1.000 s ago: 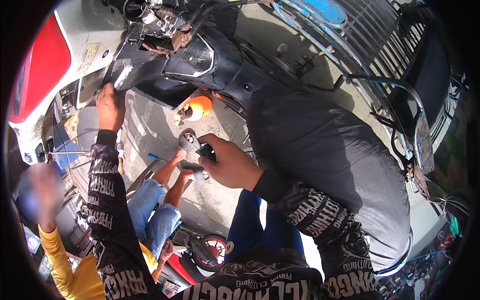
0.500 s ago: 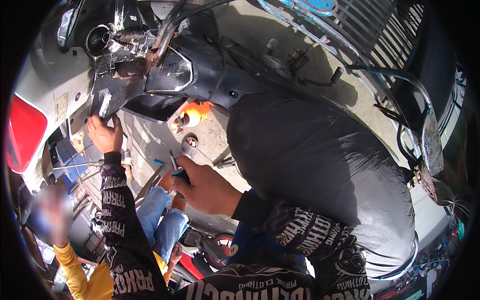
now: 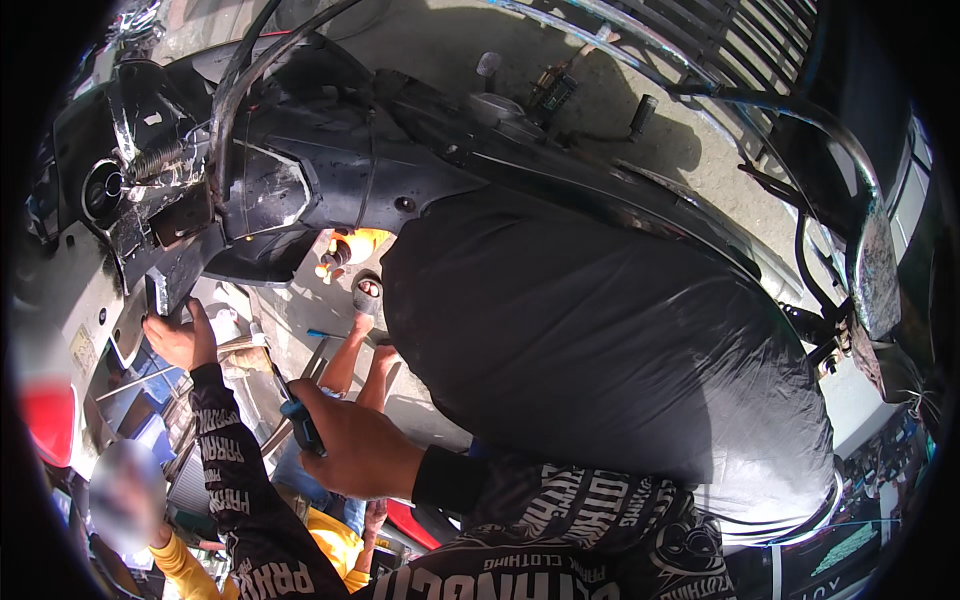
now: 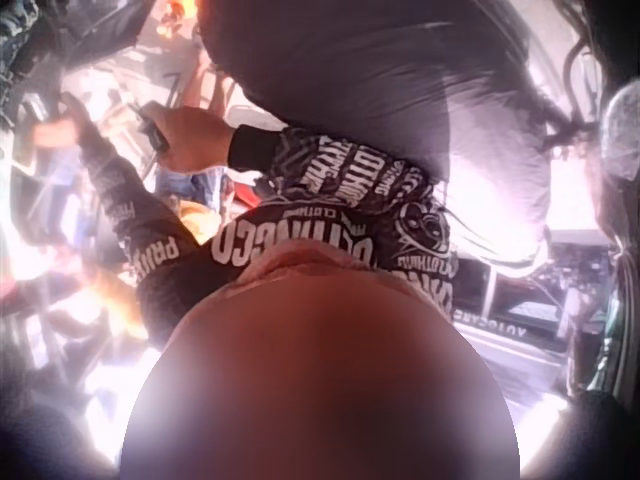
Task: The person uses a screwdriver to remove screws from the front fairing of a red and white motorcycle. They detach the fairing, set it aside, and continue to adjust components underneath while another person stands nearby.
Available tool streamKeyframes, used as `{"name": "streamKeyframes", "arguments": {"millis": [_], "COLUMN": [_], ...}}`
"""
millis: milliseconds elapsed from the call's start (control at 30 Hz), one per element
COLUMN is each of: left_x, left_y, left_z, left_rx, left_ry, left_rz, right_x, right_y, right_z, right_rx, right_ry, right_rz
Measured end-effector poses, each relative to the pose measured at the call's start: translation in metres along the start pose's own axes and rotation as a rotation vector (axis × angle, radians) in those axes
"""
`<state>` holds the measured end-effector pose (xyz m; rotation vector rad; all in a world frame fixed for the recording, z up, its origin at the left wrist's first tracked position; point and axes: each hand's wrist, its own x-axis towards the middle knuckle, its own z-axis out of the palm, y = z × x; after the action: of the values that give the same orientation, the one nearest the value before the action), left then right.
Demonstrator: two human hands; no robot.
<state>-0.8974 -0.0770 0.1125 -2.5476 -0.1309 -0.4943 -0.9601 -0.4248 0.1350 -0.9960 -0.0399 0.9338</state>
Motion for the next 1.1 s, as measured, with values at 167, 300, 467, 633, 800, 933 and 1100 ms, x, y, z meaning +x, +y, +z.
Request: {"name": "streamKeyframes", "arguments": {"millis": [167, 300, 467, 633, 800, 933, 1100], "left_x": [0.001, 0.001, 0.002, -0.001, -0.103, -0.243, -0.381], "left_y": [-0.004, -0.003, 0.004, 0.016, 0.069, 0.121, 0.187], "left_z": [-0.001, -0.003, -0.006, -0.01, -0.009, -0.007, -0.054], "left_rx": [0.008, 0.059, 0.013, -0.182, -0.739, -1.07, -1.297], "left_ry": [0.017, -0.036, -0.003, 0.107, 0.08, -1.33, -1.482], "left_rz": [0.031, -0.01, -0.03, -0.024, -0.155, -0.103, -0.224], "right_x": [0.002, 0.007, 0.005, 0.0, -0.002, 0.0, 0.009], "right_y": [-0.001, -0.001, 0.005, 0.019, 0.03, 0.033, 0.04], "right_z": [-0.001, -0.004, -0.003, -0.006, -0.014, -0.015, -0.009], "right_rx": [0.051, -0.064, -0.381, -1.003, -1.344, -1.423, -1.484], "right_ry": [0.0, 0.031, 0.001, -0.212, -0.266, -0.301, -0.292], "right_rz": [0.063, 0.062, -0.006, -0.008, 0.166, 0.173, 0.17]}}
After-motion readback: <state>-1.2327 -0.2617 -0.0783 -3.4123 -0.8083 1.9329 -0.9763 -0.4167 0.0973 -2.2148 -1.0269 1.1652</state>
